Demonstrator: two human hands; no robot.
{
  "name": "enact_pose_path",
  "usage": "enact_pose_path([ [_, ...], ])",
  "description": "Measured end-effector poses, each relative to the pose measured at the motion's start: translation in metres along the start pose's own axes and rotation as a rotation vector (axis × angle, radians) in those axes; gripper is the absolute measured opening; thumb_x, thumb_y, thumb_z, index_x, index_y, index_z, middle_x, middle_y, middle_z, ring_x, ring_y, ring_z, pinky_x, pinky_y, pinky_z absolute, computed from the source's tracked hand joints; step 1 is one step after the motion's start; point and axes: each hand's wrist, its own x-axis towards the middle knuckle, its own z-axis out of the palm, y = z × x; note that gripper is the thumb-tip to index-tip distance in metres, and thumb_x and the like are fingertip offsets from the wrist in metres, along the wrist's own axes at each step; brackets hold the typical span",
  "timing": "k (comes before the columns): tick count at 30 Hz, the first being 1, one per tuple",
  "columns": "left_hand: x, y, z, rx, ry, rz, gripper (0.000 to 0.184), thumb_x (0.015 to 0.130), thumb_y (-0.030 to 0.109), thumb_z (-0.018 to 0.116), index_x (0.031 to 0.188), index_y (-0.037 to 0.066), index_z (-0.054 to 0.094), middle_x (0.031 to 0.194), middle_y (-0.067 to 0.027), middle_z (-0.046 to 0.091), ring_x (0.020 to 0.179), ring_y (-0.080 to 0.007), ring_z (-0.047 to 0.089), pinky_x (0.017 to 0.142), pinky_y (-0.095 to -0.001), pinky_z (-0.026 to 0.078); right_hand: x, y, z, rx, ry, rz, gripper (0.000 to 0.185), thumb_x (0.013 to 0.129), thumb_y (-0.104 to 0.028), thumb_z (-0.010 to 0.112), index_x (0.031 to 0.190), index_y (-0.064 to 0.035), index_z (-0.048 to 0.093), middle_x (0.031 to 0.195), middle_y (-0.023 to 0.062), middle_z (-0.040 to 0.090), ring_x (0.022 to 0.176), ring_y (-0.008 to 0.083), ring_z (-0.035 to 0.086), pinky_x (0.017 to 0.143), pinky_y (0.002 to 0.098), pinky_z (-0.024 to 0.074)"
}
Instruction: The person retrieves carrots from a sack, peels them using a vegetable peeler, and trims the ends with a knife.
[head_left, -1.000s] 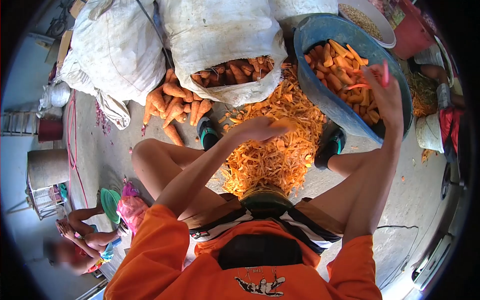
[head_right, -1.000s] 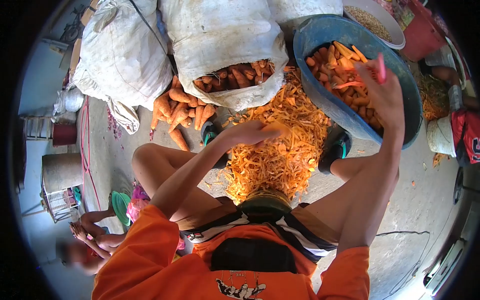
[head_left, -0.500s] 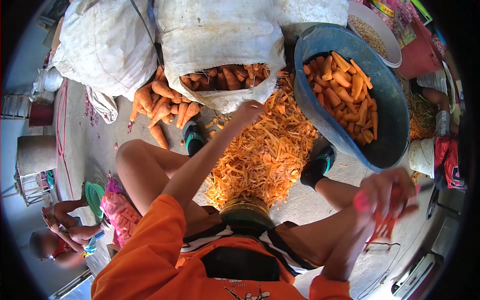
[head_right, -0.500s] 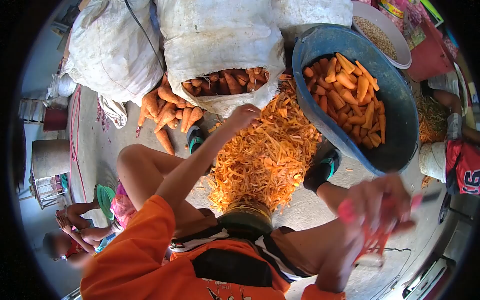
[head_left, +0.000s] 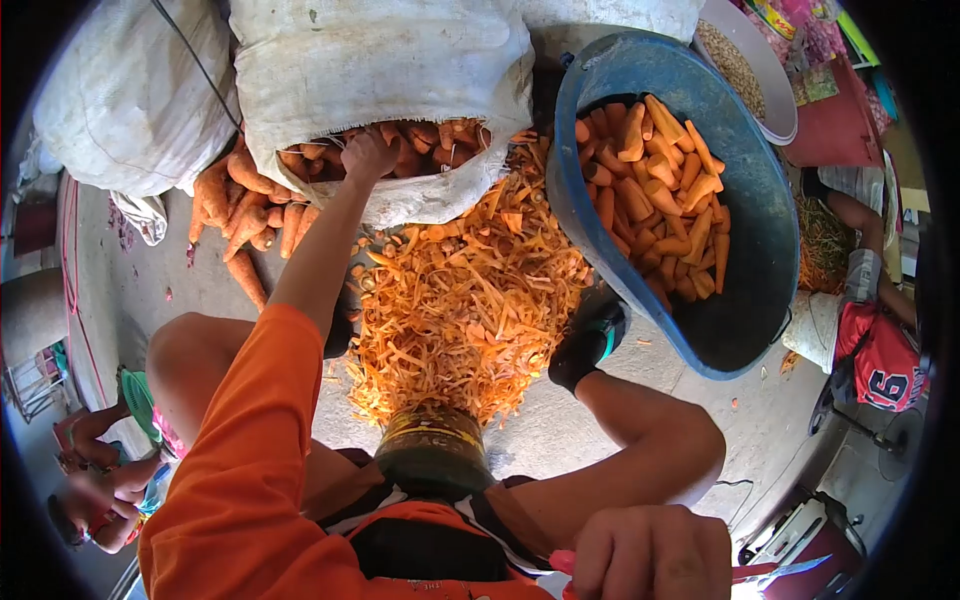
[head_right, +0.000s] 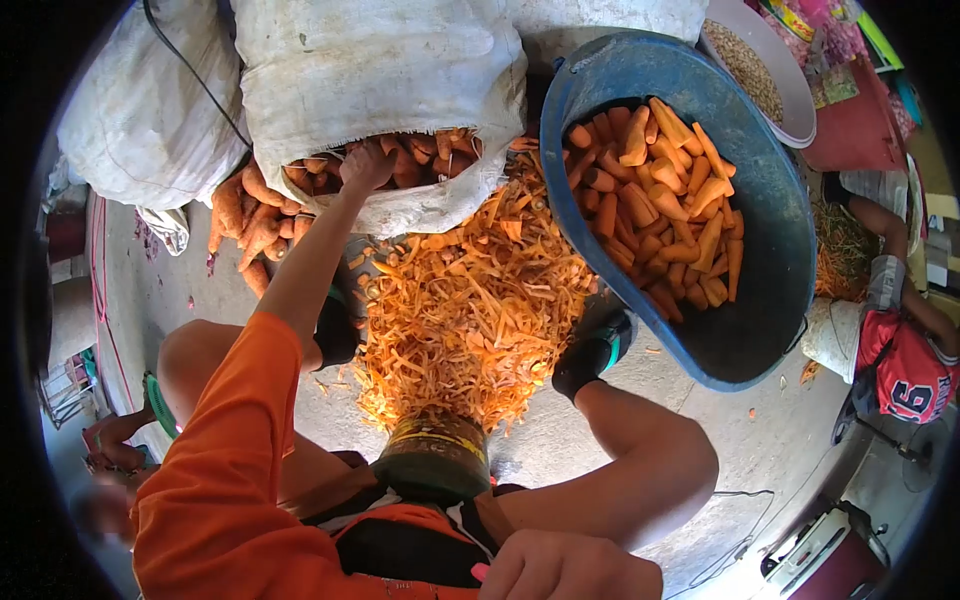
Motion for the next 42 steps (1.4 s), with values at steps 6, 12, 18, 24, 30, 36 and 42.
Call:
enact_pose_path([
  [6,0.040,-0.015,0.073,-0.005,0.116,-0.089,0.091,0.080,0.078,0.063,0.127,0.001,0.066,0.119,-0.0213,0.073,0.107,-0.0356,0.074,0.090,-0.0478,0.060,0.005,-0.001,-0.008,-0.120,0.176,0.073,0.044,0.108,-0.027,0.057,0.068,-0.0126,0.068,0.112,0.0086,0.076,0.042,0.0066,0.043,0.040,0.0223,0.0261],
  [12,0.012,0.007,0.024,-0.301,0.101,-0.145,0.071,0.075,0.069,0.077,0.117,0.012,0.074,0.107,-0.0133,0.077,0.103,-0.0317,0.075,0.087,-0.0442,0.061,-0.009,0.010,-0.004,-0.186,0.310,-0.160,0.057,0.111,-0.033,0.051,0.059,-0.0126,0.063,0.105,0.0073,0.077,0.042,0.0067,0.043,0.039,0.0214,0.0262],
  [18,0.000,0.016,0.041,-0.457,0.256,-0.068,0.069,0.069,0.065,0.084,0.116,0.015,0.073,0.105,-0.0090,0.078,0.099,-0.0310,0.075,0.082,-0.0456,0.060,-0.007,-0.006,-0.049,-0.153,-0.087,0.013,0.034,0.111,-0.030,0.051,0.099,-0.0120,0.078,0.121,0.0086,0.073,0.050,0.0127,0.056,0.050,0.0258,0.0416],
  [24,-0.056,-0.003,0.000,-0.735,0.493,0.152,0.050,0.075,0.039,0.090,0.110,0.009,0.071,0.098,-0.0071,0.077,0.094,-0.0250,0.075,0.083,-0.0408,0.058,-0.025,-0.019,-0.057,-0.018,0.670,0.306,0.064,0.106,-0.062,0.044,0.084,-0.0023,0.052,0.092,0.0153,0.055,0.062,0.0203,0.059,0.048,0.0261,0.0444],
  [30,-0.132,-0.010,-0.136,-1.910,0.126,0.091,0.062,0.098,0.038,0.074,0.143,0.005,0.049,0.134,-0.0086,0.064,0.123,-0.0250,0.063,0.104,-0.0439,0.050,-0.039,-0.014,-0.066,-0.361,0.774,0.490,0.060,0.107,-0.066,0.036,0.087,-0.0105,0.046,0.083,0.0078,0.052,0.055,0.0146,0.053,0.039,0.0241,0.0324],
  [36,-0.189,-0.004,-0.208,-2.182,-0.345,0.161,0.066,0.107,0.049,0.054,0.155,0.010,0.033,0.155,-0.0130,0.045,0.138,-0.0280,0.048,0.116,-0.0486,0.042,-0.030,0.012,-0.036,-1.289,0.596,0.480,0.011,0.100,-0.011,0.069,0.102,-0.0077,0.059,0.075,-0.0011,0.057,0.066,0.0031,0.051,0.055,0.0198,0.0400],
  [42,-0.259,-0.010,-0.260,-1.752,-0.411,0.312,0.045,0.105,0.043,0.062,0.129,0.005,0.059,0.111,-0.0062,0.069,0.102,-0.0155,0.068,0.088,-0.0314,0.056,0.001,0.003,-0.029,-1.647,0.034,0.498,0.021,0.097,-0.021,0.074,0.103,-0.0009,0.068,0.085,0.0063,0.066,0.080,0.0129,0.061,0.075,0.0325,0.0496],
])
